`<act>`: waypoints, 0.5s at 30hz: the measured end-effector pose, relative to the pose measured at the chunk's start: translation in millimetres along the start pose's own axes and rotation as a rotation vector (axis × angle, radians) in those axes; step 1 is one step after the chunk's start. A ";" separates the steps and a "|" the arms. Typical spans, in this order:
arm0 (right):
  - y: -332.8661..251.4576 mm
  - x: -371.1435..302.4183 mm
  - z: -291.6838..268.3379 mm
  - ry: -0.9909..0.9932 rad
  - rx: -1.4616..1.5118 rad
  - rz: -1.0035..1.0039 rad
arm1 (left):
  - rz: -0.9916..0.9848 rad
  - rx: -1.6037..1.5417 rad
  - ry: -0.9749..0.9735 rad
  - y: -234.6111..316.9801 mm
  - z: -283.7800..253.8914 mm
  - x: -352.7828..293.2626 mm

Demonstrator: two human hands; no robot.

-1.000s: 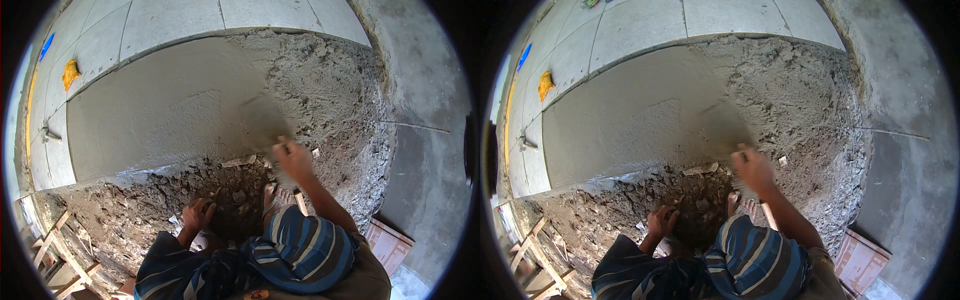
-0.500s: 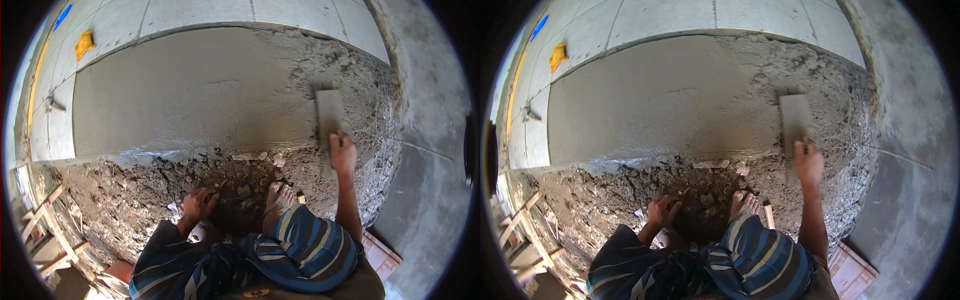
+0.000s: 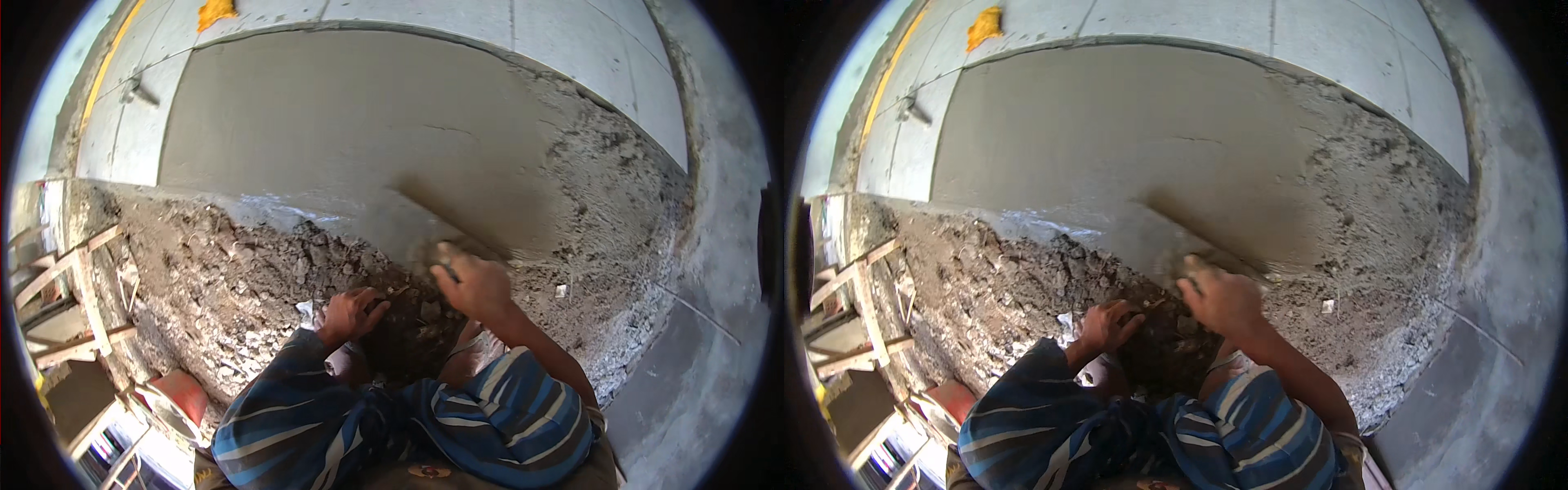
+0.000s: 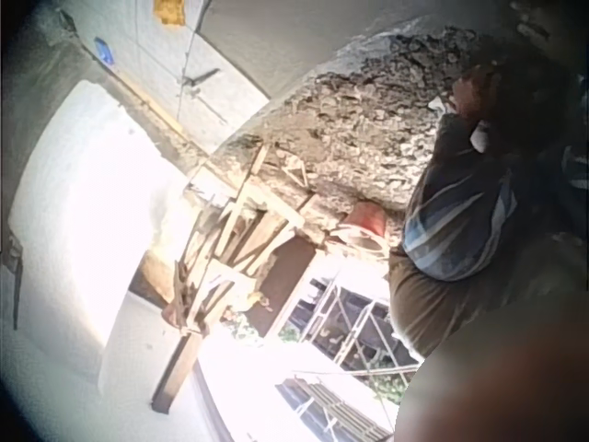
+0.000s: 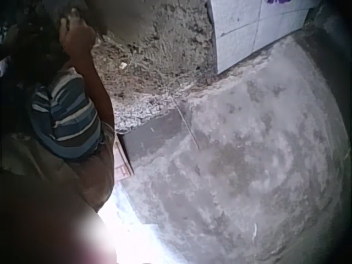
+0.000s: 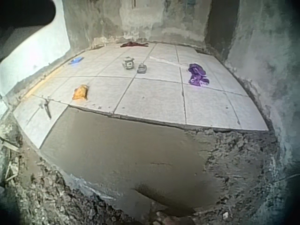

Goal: Smooth wet concrete next to floor tiles using a hand trowel.

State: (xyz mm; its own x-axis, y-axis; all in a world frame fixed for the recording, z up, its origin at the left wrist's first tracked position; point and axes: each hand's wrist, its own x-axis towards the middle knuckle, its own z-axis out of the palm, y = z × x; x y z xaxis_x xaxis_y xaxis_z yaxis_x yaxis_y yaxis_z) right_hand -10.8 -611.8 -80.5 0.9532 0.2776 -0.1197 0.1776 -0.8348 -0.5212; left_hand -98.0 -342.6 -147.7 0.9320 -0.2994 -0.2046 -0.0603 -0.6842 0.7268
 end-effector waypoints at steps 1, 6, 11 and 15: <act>-10.5 7.5 7.3 -0.017 -0.032 -0.058 | 0.015 -0.008 -0.008 0.9 -2.5 -0.8; 25.6 18.3 2.3 -0.023 -0.105 0.023 | -0.031 -0.048 -0.026 0.6 -5.8 -2.2; 106.2 3.5 -61.6 0.282 -0.197 0.424 | -0.010 -0.058 -0.009 0.7 -12.9 -2.4; 165.8 -5.3 -89.7 0.481 -0.043 0.431 | 0.006 -0.073 -0.022 -5.3 -7.2 0.3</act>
State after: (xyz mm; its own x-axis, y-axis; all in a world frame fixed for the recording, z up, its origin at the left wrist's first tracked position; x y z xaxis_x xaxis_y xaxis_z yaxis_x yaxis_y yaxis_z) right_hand 35.5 -794.3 -90.5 0.9427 -0.3221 0.0868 -0.2449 -0.8451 -0.4752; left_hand -94.8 -334.2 -146.9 0.9236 -0.3182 -0.2139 -0.0386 -0.6322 0.7739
